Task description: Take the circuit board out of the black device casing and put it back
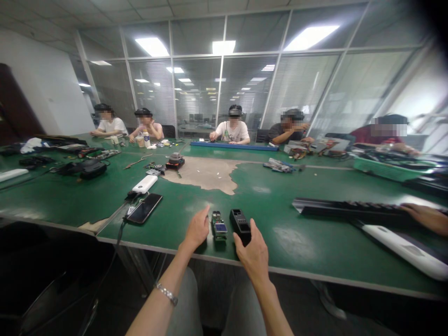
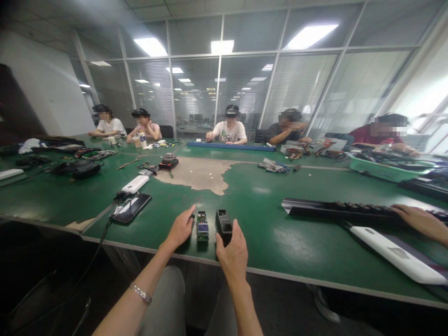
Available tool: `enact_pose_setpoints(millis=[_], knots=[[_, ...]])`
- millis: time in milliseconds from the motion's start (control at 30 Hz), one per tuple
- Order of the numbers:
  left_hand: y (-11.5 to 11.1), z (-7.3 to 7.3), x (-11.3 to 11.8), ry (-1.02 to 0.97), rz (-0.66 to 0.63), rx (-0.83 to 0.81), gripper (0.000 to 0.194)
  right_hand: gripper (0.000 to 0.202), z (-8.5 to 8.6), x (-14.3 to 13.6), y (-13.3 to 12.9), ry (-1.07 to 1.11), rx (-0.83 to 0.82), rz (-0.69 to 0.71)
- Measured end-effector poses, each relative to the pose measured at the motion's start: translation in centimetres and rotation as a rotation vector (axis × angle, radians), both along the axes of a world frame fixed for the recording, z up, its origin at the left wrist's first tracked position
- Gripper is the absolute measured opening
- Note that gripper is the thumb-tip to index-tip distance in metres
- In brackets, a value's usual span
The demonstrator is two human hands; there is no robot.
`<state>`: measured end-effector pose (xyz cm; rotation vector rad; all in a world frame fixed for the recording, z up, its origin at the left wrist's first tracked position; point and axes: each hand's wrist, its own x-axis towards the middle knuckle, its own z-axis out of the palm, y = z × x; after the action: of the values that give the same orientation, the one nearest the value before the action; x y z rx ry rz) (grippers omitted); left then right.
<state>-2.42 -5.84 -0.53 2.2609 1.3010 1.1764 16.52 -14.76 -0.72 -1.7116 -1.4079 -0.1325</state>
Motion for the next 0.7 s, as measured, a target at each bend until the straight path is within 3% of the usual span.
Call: enact_pose_setpoints(millis=[267, 433, 700], knots=[[0.1, 0.0, 0.0, -0.024, -0.003, 0.007, 0.049, 0.064, 0.2, 0.1, -0.2, -0.003, -0.035, 0.008], [0.5, -0.6, 0.0, -0.043, -0.013, 0.012, 0.050, 0.066, 2.2, -1.0, -0.9, 0.131, -0.003, -0.034], [0.6, -0.7, 0.0, -0.101, -0.035, 0.028, 0.052, 0.064, 4.6, -5.3, -0.7, 0.111, 0.030, 0.099]])
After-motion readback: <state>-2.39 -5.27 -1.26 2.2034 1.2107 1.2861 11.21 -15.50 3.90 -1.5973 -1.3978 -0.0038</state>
